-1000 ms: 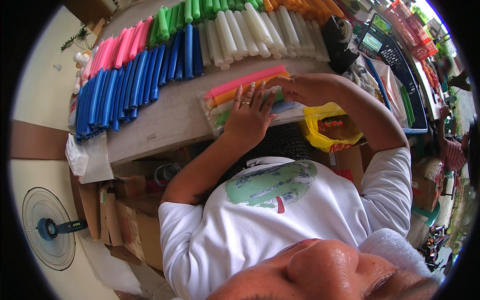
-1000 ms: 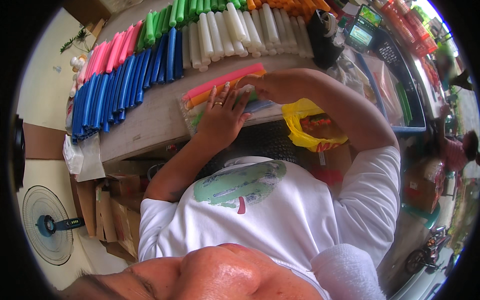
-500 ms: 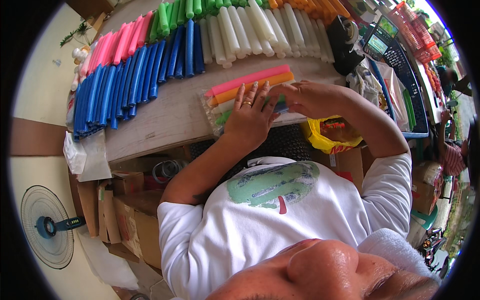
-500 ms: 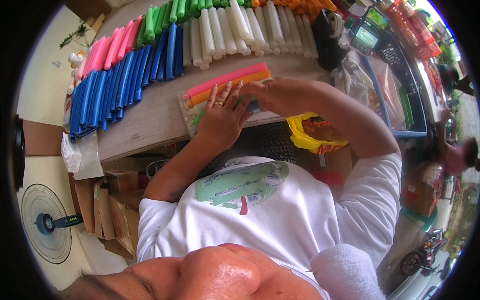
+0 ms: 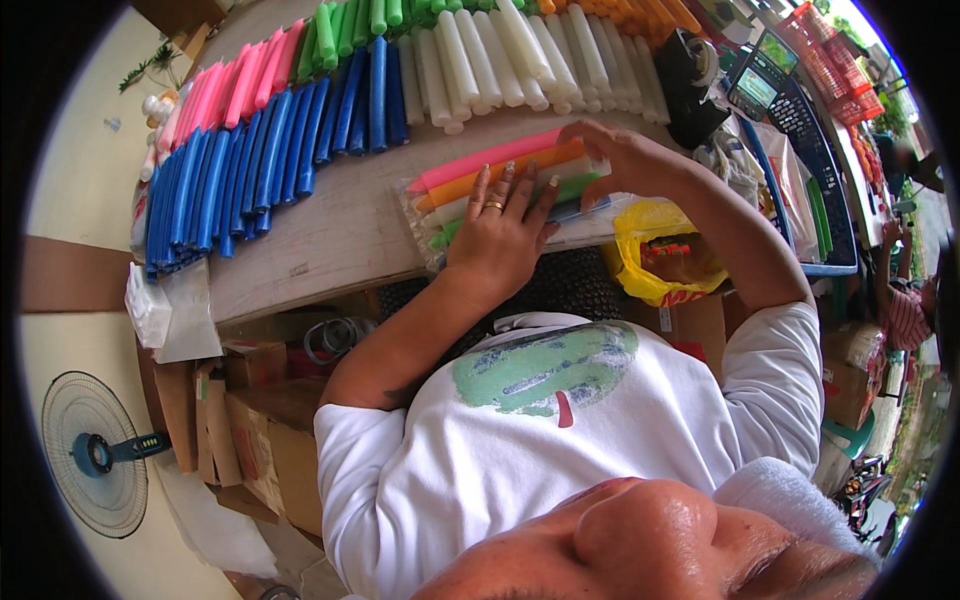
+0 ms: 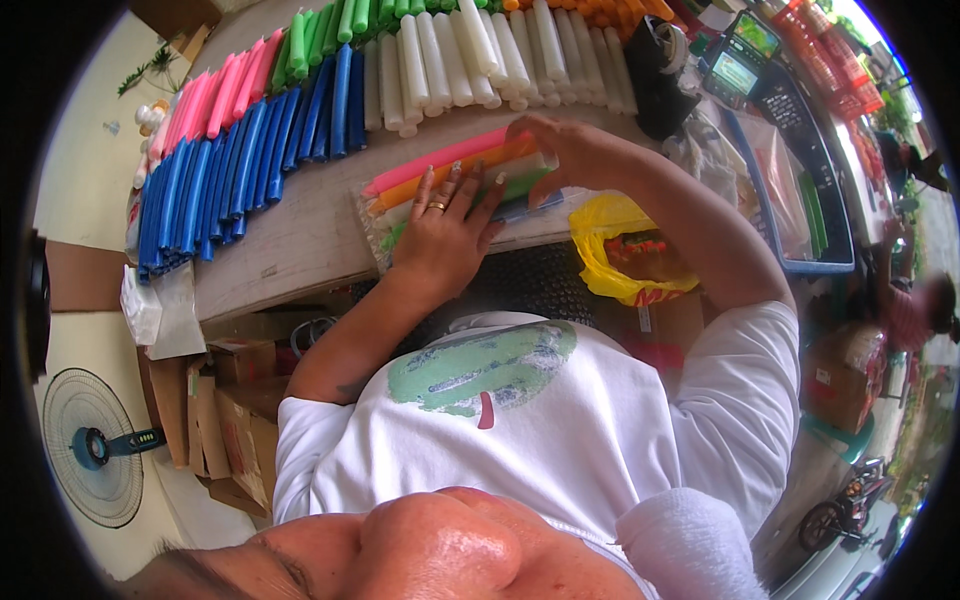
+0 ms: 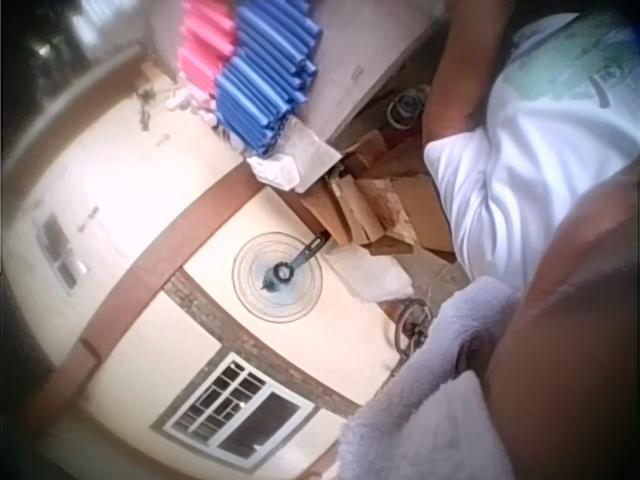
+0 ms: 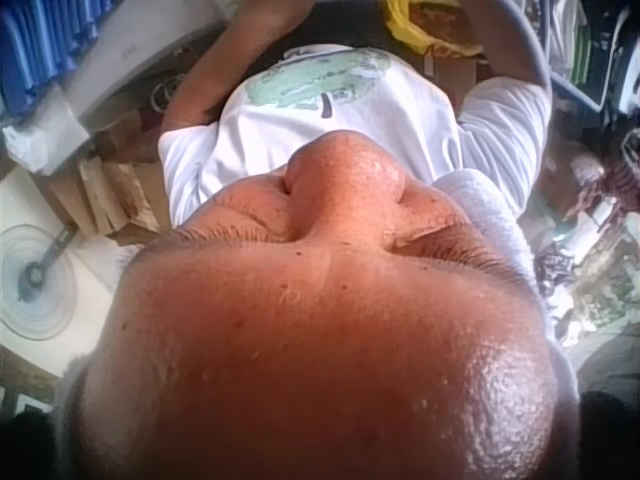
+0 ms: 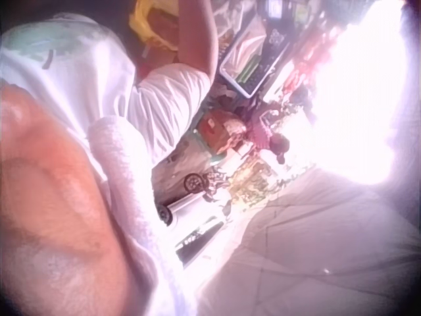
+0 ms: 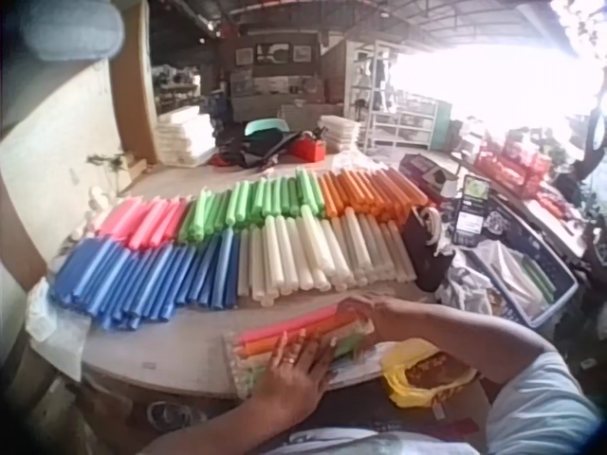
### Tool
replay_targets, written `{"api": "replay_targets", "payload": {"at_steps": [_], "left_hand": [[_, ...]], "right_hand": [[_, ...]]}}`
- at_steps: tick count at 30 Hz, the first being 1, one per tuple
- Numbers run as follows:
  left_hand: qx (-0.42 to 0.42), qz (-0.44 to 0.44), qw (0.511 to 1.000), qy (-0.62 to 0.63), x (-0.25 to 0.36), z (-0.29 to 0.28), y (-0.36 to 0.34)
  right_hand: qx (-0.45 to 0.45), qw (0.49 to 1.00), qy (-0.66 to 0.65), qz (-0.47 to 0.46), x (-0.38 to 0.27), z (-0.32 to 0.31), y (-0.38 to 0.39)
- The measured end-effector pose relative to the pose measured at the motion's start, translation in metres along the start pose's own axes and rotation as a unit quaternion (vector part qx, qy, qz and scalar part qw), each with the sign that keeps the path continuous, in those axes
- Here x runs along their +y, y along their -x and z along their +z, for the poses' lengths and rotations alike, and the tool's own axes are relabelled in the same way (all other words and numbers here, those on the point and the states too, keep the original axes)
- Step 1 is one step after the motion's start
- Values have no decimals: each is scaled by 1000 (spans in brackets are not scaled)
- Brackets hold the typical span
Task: The person arranges colorful plastic items on a table, then uses a utility knife to cut a piece of tape from a roll. They apply the tape to seal a plastic bag containing the items.
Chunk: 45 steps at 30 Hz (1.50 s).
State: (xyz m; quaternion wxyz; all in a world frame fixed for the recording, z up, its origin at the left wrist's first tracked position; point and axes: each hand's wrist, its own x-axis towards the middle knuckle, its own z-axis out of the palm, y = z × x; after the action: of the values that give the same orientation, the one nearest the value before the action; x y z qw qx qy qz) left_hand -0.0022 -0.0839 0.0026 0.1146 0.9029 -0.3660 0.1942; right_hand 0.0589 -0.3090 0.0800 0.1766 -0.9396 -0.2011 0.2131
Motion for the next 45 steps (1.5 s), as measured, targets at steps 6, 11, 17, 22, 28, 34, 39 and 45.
{"api": "replay_targets", "payload": {"at_steps": [6,11,17,22,28,34,39,45], "left_hand": [[-9,-3,1000,-12,-1,1,0],[-7,0,999,-31,-3,-1,-2],[-35,-12,999,-16,-4,0,0],[-105,-74,991,41,-26,-21,-29],[-215,-176,956,96,-57,-32,-34],[-263,-281,847,365,-34,-51,9],[-122,-208,923,299,-20,-34,42],[-116,-232,920,293,-50,-37,18]], "right_hand": [[166,983,55,56,15,26,-1],[358,916,175,-56,5,47,20],[405,816,-411,22,22,93,41],[65,729,-677,69,-29,128,66],[13,607,-790,84,-42,148,54],[49,526,-845,80,-53,151,55],[43,562,-823,70,-55,151,51],[-45,783,-617,64,-46,110,48]]}}
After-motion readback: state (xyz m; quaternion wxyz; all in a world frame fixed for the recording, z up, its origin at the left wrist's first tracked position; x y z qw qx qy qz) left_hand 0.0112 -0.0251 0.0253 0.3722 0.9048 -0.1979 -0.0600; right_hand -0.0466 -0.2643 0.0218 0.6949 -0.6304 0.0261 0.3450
